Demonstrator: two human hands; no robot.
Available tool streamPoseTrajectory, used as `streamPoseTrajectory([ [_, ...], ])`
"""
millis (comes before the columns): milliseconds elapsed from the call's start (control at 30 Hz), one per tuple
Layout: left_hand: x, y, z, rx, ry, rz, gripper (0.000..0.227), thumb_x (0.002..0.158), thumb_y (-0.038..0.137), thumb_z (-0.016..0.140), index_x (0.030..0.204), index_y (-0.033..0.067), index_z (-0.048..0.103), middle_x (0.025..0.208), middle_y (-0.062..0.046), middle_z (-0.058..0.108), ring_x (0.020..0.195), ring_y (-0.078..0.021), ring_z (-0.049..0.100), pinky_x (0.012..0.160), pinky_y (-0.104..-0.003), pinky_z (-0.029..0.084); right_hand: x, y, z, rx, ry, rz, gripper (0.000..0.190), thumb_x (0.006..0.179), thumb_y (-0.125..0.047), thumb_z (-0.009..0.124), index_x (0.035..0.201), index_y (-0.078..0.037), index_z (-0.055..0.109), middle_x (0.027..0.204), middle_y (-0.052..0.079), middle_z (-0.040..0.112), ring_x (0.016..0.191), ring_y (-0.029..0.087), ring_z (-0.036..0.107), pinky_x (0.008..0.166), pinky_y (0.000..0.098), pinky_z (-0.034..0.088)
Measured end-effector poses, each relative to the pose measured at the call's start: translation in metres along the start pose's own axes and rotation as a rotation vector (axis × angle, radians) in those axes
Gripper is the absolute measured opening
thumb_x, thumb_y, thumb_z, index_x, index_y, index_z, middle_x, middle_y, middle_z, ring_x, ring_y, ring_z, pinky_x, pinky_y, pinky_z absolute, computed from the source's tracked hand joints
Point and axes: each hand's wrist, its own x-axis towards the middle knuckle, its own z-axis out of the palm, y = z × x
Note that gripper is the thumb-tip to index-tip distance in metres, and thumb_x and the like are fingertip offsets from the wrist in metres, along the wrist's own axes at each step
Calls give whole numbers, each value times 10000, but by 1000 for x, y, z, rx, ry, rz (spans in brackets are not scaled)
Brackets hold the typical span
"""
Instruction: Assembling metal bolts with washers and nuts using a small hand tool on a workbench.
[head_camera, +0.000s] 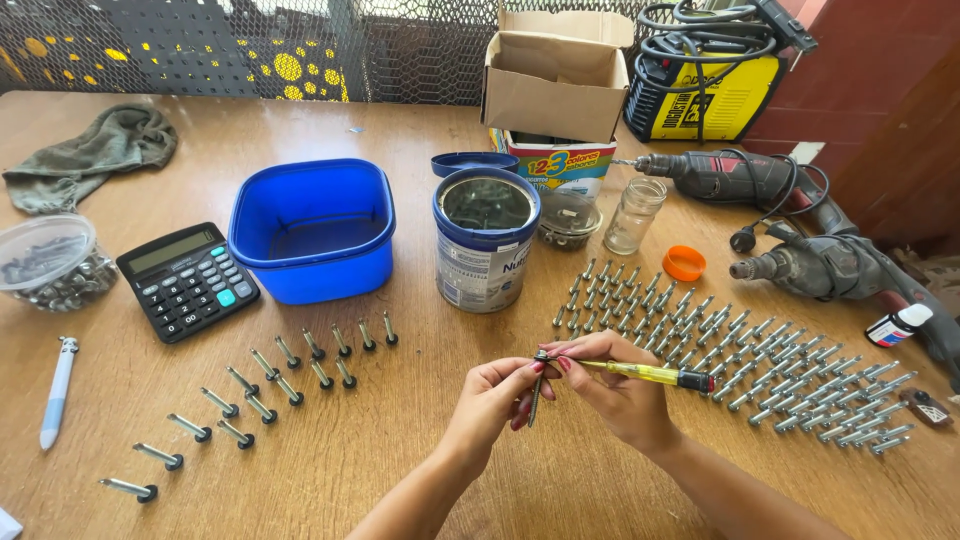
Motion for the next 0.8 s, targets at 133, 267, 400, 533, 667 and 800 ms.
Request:
streamPoseTrajectory([
  [133,1,0,0,42,10,0,236,980,174,650,974,-17,788,805,-145,773,583,-73,516,487,-208,400,0,2,-1,-41,5,5,106,937,-39,681,1029,9,700,1052,191,770,1066,311,784,942,369,655],
  [267,-2,4,1,48,-7,-36,262,973,209,647,1027,-5,788,872,-170,796,767,-167,712,538,-230,467,-1,4,-2,29,8,8,79,935,-18,676,1007,14,685,1026,180,747,1073,327,770,973,407,649],
  [400,-3,5,2,-17,-31,-93,240,997,174,632,1041,-20,765,875,-190,793,722,-198,747,518,-228,506,2,1,-2,-21,-14,-46,80,936,-53,685,1000,-5,680,991,163,744,1050,309,764,1019,434,627],
  [533,-1,3,0,-24,-52,-87,255,996,183,634,1062,-31,756,877,-188,782,657,-195,723,492,-224,501,1,2,-3,-11,-26,-53,72,948,-60,677,1006,-18,668,972,143,731,1050,320,767,1010,449,633],
  [667,1,1,-3,7,-25,-82,246,994,192,634,1037,-17,756,865,-180,785,667,-206,731,572,-249,524,0,3,-5,9,-50,-18,76,945,-42,672,1013,-10,661,988,163,727,1092,365,769,961,428,651],
  [800,-1,3,-1,-50,-23,-115,271,978,188,642,1060,-42,762,929,-208,798,720,-230,755,620,-298,601,1,3,-4,-34,-37,2,83,940,-67,683,995,-7,669,1003,171,743,1067,334,779,943,396,651],
])
